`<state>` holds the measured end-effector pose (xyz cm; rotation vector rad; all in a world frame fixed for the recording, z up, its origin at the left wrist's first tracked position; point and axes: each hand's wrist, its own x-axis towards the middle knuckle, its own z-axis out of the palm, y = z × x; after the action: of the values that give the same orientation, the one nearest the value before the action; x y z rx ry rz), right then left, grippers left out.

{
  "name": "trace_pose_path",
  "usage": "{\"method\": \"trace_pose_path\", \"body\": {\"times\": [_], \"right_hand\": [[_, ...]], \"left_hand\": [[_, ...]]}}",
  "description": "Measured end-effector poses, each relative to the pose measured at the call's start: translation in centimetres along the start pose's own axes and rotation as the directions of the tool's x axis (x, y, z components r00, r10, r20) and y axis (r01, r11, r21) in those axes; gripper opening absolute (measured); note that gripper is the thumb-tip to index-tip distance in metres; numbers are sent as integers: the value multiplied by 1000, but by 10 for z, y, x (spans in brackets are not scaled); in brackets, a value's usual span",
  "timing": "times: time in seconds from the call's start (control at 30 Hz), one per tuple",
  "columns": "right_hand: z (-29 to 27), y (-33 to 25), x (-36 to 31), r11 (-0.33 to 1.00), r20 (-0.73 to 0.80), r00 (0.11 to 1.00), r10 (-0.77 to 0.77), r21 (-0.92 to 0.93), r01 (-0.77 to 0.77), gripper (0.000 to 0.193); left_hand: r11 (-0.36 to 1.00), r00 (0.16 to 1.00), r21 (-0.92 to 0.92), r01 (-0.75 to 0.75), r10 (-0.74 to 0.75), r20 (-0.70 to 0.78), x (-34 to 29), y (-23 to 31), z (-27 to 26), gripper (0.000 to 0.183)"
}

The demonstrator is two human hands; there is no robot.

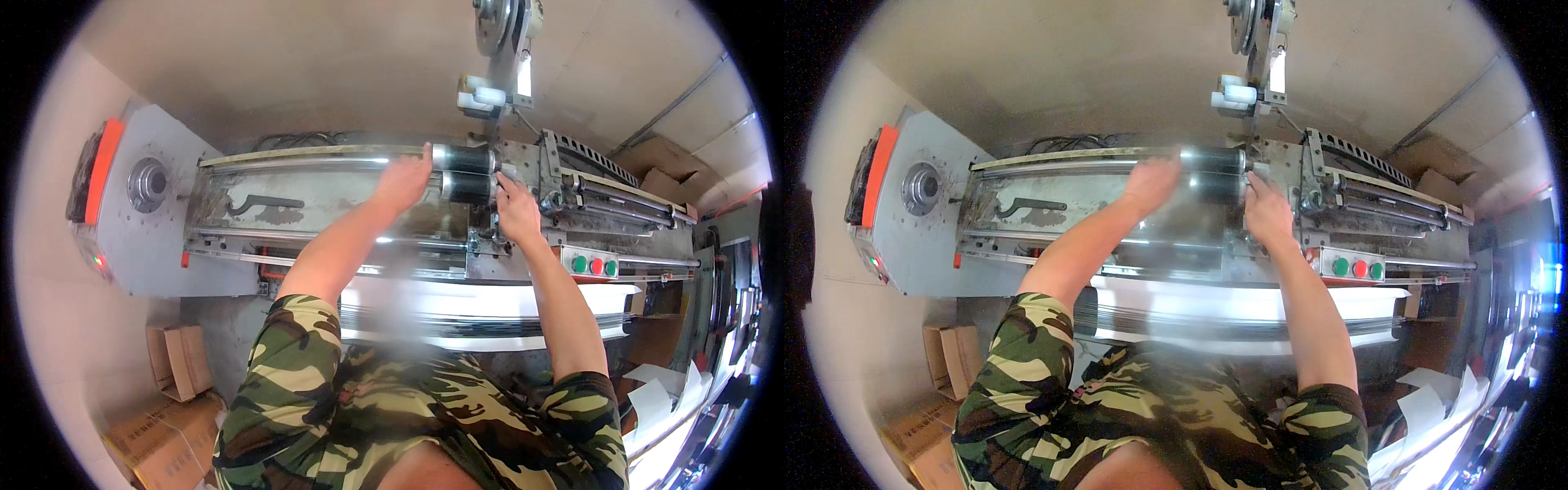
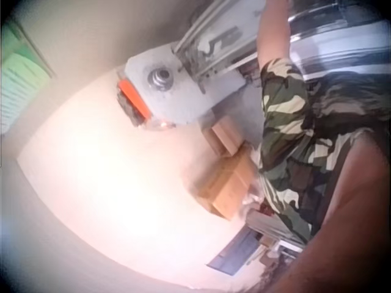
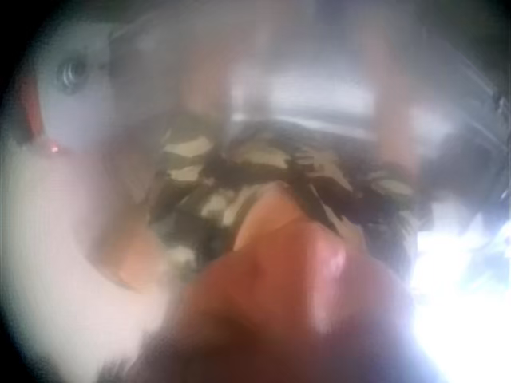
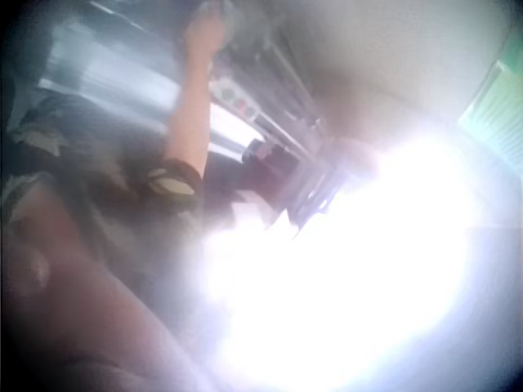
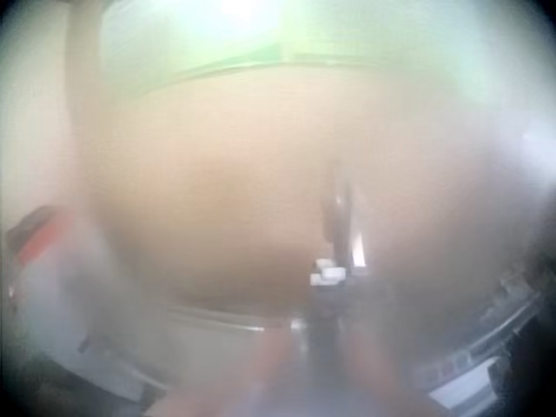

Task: The person operates a large industrial fabric or paper rolling machine, handling sheets of material and adjusting the rollers by hand.

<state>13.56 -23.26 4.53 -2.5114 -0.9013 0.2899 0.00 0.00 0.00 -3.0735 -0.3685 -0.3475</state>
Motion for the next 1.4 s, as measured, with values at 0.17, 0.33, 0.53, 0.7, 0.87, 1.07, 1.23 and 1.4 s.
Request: {"method": "trace_pose_path", "body": {"times": [0.17,0.33,0.53,0.7,0.87,1.07,1.23,1.4], "right_hand": [[-2,-10,-2,998,17,999,37,-52,-36,43],[3,-10,-6,990,-83,996,-24,-137,12,40],[4,-7,-4,983,-87,995,-44,-182,28,39],[3,-10,-3,980,-66,997,-24,-197,11,39],[2,-7,-2,977,-29,999,-18,-211,11,40],[3,0,2,980,-25,999,-20,-197,15,40],[6,3,1,983,-70,996,-54,-181,41,40],[11,18,6,989,-153,983,-104,-122,85,40]], "left_hand": [[999,1000,41,-17,17,9,-2,0,-6,60],[997,1000,71,-14,12,23,-2,1,-4,61],[996,999,85,-30,26,48,-1,4,-7,63],[996,999,83,-36,33,42,1,1,-2,63],[999,999,7,-42,42,13,1,-1,4,63],[998,998,-26,-55,55,-8,5,0,5,61],[994,998,-98,-50,47,-31,7,-2,17,60],[996,997,-81,-33,27,-67,10,-1,36,60]]}}
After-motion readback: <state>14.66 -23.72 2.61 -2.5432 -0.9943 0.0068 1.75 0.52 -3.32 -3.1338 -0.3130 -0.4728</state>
